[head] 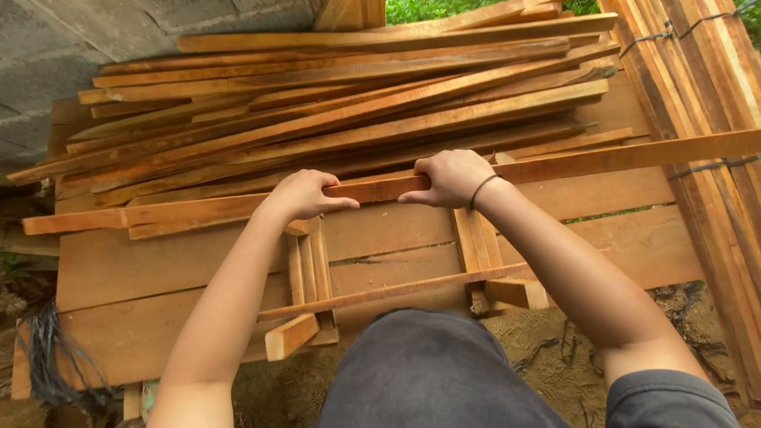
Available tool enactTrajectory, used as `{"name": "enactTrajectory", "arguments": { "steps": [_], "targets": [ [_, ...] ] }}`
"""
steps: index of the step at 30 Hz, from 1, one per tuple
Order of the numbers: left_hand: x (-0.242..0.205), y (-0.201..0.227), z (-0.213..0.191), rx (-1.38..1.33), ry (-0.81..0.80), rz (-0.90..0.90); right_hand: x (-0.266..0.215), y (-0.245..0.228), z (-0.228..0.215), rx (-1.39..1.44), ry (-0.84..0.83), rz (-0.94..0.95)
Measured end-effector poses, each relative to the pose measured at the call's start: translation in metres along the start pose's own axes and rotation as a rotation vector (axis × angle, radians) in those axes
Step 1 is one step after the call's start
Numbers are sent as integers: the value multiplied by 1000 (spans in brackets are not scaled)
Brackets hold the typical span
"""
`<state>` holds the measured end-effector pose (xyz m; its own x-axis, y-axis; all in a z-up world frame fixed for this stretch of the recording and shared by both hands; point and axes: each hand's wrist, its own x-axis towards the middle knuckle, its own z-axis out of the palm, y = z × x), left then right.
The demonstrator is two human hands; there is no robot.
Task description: Organizing and bundling thin wooden strips together using plastic ties on a workbench.
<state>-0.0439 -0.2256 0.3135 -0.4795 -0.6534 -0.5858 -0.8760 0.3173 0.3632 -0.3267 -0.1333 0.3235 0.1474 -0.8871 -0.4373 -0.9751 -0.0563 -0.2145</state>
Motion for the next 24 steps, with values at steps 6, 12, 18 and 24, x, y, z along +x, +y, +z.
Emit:
{"name": "enactTrajectory", "arguments": {
  "steps": [6,12,18,24],
  "targets": [
    [-18,9,29,-15,-55,32,-21,9,37,9,27,-3],
    [42,-18,91,55,55,26,21,25,103,-54,143,6],
    [81,-49,147,22,29,31,68,44,187,-41,50,41],
    [128,-78,208,135,-20,-50,95,45,238,-112,-31,90]
  ]
}}
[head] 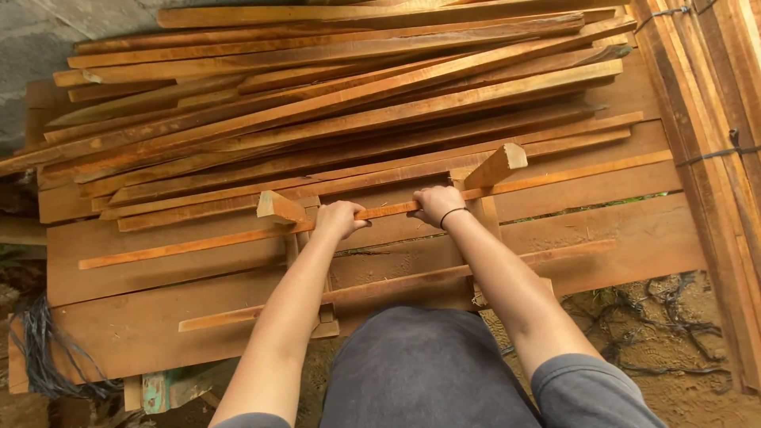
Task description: Organizing and bundling thin wooden strips together using plastic ties on a workbench.
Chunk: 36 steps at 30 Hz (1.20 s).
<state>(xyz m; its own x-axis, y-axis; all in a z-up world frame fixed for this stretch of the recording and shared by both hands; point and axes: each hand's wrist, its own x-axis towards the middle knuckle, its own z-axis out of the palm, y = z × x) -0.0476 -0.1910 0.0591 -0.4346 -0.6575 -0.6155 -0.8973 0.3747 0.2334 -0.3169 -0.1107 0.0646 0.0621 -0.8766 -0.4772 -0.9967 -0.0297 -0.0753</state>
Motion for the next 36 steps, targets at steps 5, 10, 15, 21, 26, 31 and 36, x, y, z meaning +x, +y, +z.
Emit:
{"name": "enactTrajectory", "arguments": {
  "steps": [5,10,15,21,26,31,36],
  "targets": [
    [37,-19,55,-22,-69,-47,28,-3,35,-56,-56,14],
    [48,-19,66,34,-38,-16,76,14,109,-211,-19,-48],
    [34,-19,68,57,37,23,52,0,95,-4,43,-12],
    [-20,23,-16,-83,-102,-33,15,-10,13,167,-14,-80],
    [11,0,40,-76,-129,-68,12,-8,31,234,-26,-69],
    [-1,2,54,-130,-129,-71,3,-10,56,246,10,-61],
    [5,-1,79,-59,35,-80,4,-13,79,188,113,0]
  ]
}}
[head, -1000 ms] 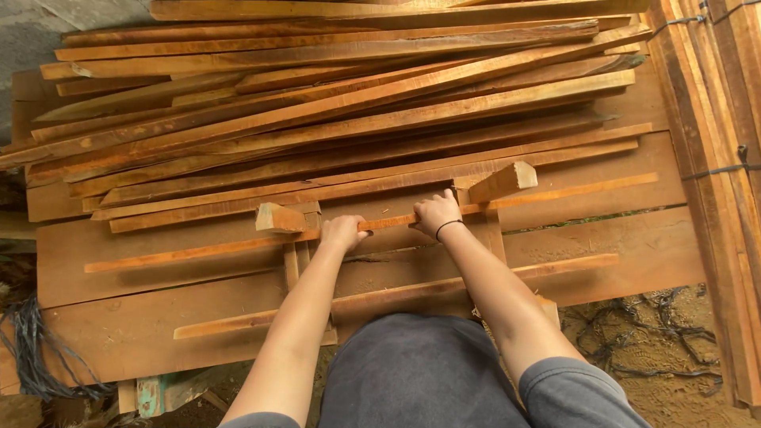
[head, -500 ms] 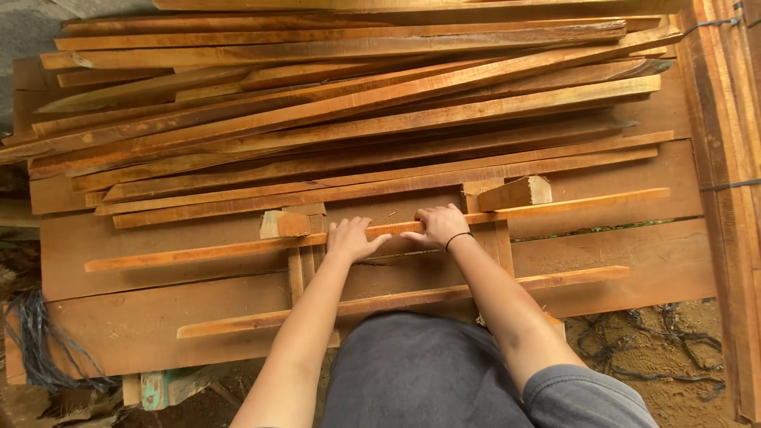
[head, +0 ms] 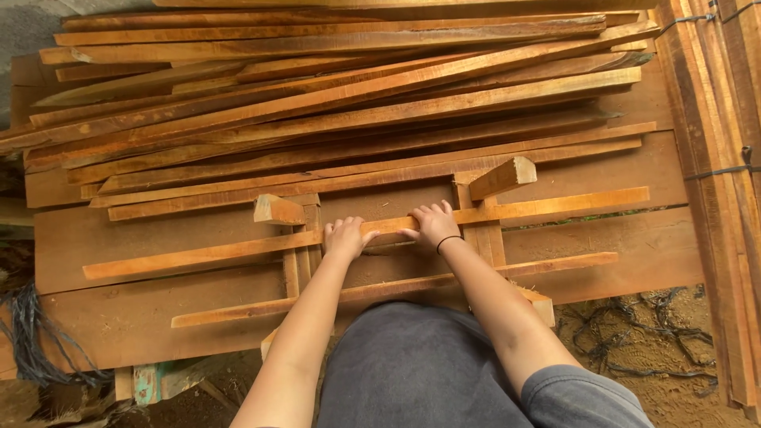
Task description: Organizing and bundling thin wooden strips together using plastic ties on a workbench.
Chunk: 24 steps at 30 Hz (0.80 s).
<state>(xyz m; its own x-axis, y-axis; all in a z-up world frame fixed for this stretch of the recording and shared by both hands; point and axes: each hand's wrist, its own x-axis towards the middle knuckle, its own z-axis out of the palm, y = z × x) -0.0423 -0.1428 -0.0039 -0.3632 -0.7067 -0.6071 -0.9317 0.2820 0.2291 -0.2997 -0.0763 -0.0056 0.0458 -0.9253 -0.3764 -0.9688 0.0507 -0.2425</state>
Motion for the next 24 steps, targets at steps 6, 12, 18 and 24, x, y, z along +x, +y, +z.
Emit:
{"name": "enactTrajectory", "arguments": {
  "steps": [6,12,18,24],
  "targets": [
    [-5,8,-19,50,-35,-60,-9,-4,8,6,13,61],
    [16,-14,35,78,34,-56,-19,-11,7,-99,51,117],
    [0,-1,37,107,75,-21,-3,9,69,-139,38,89],
    [-12,-5,60,107,224,8,-50,-31,-23,-9,-3,32]
  ]
}}
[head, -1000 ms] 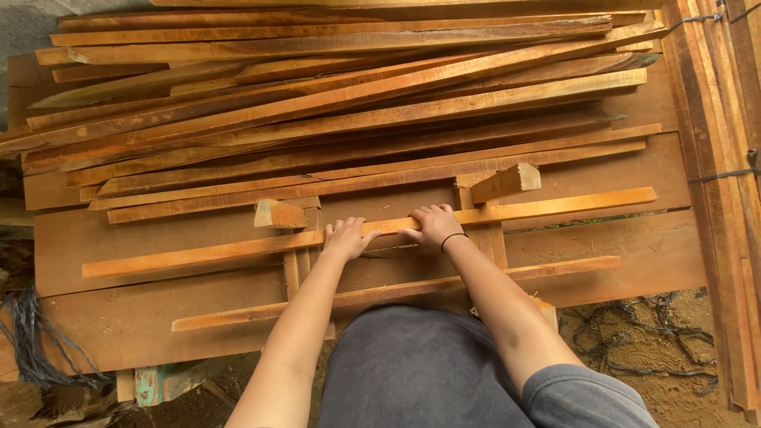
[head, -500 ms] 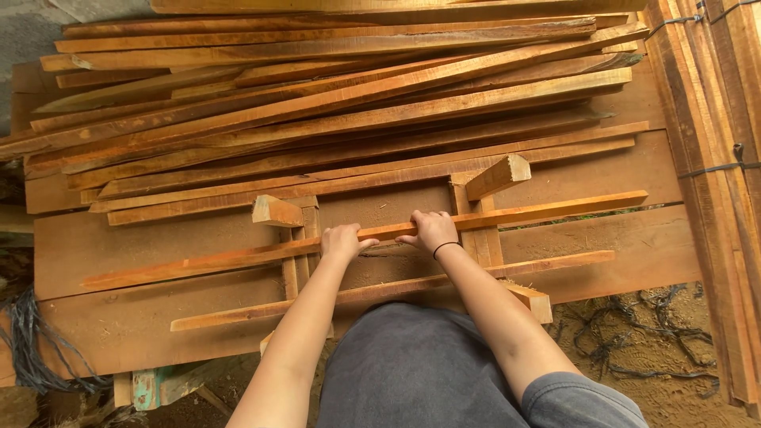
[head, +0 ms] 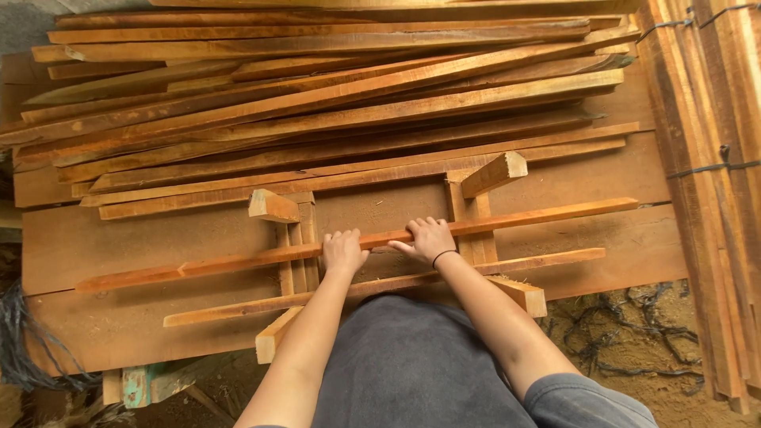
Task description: Organizing and bundling thin wooden strips together using plastic ties on a workbench.
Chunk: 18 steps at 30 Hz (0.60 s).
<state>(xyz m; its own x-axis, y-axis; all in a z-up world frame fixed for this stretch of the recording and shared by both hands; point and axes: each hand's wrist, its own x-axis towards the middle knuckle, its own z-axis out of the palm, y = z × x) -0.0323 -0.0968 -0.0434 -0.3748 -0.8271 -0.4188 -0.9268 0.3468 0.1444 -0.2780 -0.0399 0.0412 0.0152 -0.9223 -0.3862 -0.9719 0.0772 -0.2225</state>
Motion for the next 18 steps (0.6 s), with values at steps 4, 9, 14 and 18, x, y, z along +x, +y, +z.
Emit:
{"name": "enactTrajectory", "arguments": {
  "steps": [4,9,14,18],
  "targets": [
    [-53,26,-89,-108,-20,52,-12,0,16,24,50,-14],
    [-56,21,-52,-123,-42,84,-23,-3,24,46,78,18],
    [-47,15,-55,-140,-67,9,-12,-3,24,-18,115,21],
    [-48,19,-71,-129,-261,-90,-16,5,41,-98,171,-7]
  ]
}}
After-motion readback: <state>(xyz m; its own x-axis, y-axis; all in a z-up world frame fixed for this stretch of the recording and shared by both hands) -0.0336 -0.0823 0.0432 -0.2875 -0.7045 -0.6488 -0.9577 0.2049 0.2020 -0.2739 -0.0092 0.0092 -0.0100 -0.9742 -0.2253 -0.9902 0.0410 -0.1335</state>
